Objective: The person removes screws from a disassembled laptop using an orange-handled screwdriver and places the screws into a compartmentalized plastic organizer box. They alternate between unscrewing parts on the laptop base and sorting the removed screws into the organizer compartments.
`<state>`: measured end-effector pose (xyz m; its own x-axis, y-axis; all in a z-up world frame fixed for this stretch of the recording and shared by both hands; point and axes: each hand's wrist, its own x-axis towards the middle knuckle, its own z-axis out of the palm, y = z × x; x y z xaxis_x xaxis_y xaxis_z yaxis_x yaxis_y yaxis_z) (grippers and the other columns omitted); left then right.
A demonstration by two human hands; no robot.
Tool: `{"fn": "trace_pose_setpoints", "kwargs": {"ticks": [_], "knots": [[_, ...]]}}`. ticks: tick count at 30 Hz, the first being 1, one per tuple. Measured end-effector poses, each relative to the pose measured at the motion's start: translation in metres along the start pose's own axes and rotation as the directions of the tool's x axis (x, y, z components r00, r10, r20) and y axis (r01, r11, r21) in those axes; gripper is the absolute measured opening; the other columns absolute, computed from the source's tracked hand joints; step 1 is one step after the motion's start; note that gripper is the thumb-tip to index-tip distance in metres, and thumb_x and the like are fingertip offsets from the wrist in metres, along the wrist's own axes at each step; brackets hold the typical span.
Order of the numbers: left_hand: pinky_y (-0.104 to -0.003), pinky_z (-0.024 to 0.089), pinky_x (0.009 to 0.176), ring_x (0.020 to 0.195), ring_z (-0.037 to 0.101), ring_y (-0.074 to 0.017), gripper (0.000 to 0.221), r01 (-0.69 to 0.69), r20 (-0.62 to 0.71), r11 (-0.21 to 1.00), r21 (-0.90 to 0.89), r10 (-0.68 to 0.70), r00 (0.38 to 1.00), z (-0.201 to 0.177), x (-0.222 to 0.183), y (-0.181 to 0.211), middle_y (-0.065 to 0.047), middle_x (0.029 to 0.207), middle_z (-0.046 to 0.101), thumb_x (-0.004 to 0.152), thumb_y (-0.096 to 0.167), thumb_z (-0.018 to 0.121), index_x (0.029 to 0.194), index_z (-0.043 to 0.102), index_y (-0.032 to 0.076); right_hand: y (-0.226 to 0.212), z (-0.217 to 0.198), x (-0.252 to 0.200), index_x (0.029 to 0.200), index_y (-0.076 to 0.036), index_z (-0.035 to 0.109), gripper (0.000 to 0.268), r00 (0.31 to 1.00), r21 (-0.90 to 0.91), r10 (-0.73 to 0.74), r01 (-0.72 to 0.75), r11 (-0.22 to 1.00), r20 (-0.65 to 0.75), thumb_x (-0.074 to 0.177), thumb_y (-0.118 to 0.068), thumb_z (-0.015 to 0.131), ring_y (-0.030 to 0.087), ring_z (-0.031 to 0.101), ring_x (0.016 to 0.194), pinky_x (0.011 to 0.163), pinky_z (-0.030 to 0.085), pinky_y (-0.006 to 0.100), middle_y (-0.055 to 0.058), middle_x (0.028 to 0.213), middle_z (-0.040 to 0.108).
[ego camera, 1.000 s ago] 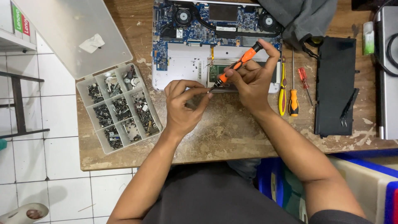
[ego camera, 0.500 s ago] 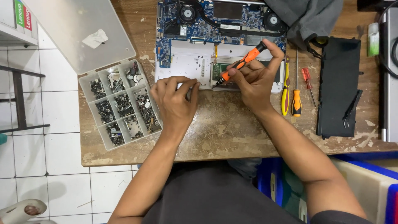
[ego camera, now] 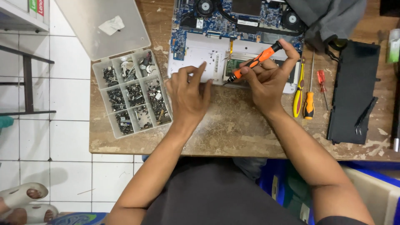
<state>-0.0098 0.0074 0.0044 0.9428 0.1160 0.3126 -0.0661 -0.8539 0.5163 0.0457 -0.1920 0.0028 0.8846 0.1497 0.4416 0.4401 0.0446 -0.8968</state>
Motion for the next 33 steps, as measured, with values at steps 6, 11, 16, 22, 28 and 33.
{"fn": "trace_pose_setpoints", "kwargs": {"ticks": [6,11,16,22,28,33], "knots": [[-0.046,0.05,0.092,0.109,0.062,-0.0308,0.037,-0.184,-0.119,0.955,-0.234,0.16,0.98,-0.028,-0.027,0.013,-0.012,0.115,0.064,0.092,0.012,0.077,0.127,0.065,0.006,-0.018,0.024,-0.006,0.146,-0.018,0.021,0.064,0.993,-0.071,0.122,-0.122,0.99,-0.01,0.109,-0.002,0.07,0.013,0.054,0.055,0.05,0.029,0.016,0.035,0.11,0.073],[-0.04,0.057,0.093,0.101,0.066,-0.0294,0.033,-0.108,-0.041,0.916,-0.386,0.1,0.994,-0.07,-0.044,0.013,-0.015,0.111,0.066,0.098,0.003,0.069,0.13,0.062,0.0,-0.036,0.059,-0.01,0.147,-0.022,0.02,0.062,0.981,0.164,0.124,-0.148,0.975,0.149,0.109,-0.004,0.065,0.044,0.075,0.087,0.086,0.067,0.051,0.032,0.107,0.066],[-0.037,0.053,0.083,0.087,0.065,-0.0242,0.024,-0.133,-0.15,0.912,-0.389,0.08,0.985,-0.092,-0.046,-0.014,-0.009,0.099,0.071,0.096,0.0,0.074,0.118,0.069,0.003,-0.045,0.092,-0.011,0.145,-0.021,0.02,0.059,0.977,0.234,0.117,-0.158,0.959,0.179,0.109,-0.006,0.064,0.045,0.075,0.088,0.085,0.068,0.053,0.032,0.11,0.066],[-0.033,0.047,0.078,0.08,0.062,-0.0205,0.016,-0.104,-0.195,0.934,-0.343,0.037,0.98,-0.119,-0.046,-0.05,-0.003,0.087,0.073,0.092,0.006,0.08,0.107,0.075,0.009,-0.048,0.128,-0.003,0.15,-0.024,0.017,0.065,0.967,0.221,0.009,-0.067,0.973,0.254,0.11,0.007,0.058,0.042,0.074,0.087,0.078,0.066,0.044,0.038,0.111,0.066],[-0.033,0.041,0.082,0.086,0.066,-0.0155,0.018,-0.047,-0.255,0.969,-0.244,-0.017,0.967,-0.123,-0.054,-0.099,-0.001,0.095,0.079,0.091,0.011,0.082,0.107,0.075,0.012,-0.032,0.15,0.005,0.156,-0.023,0.015,0.062,0.974,0.149,-0.121,0.093,0.984,0.19,0.115,-0.003,0.057,0.039,0.074,0.084,0.08,0.068,0.045,0.035,0.112,0.067],[-0.034,0.038,0.086,0.092,0.056,-0.0191,0.015,0.003,-0.262,0.991,-0.135,-0.039,0.964,-0.124,-0.054,-0.117,0.0,0.091,0.066,0.092,0.007,0.079,0.106,0.076,0.01,-0.012,0.16,0.005,0.164,-0.029,0.013,0.073,0.973,0.112,-0.183,0.168,0.979,0.143,0.116,0.007,0.055,0.042,0.071,0.098,0.089,0.067,0.049,0.032,0.108,0.066]]}}
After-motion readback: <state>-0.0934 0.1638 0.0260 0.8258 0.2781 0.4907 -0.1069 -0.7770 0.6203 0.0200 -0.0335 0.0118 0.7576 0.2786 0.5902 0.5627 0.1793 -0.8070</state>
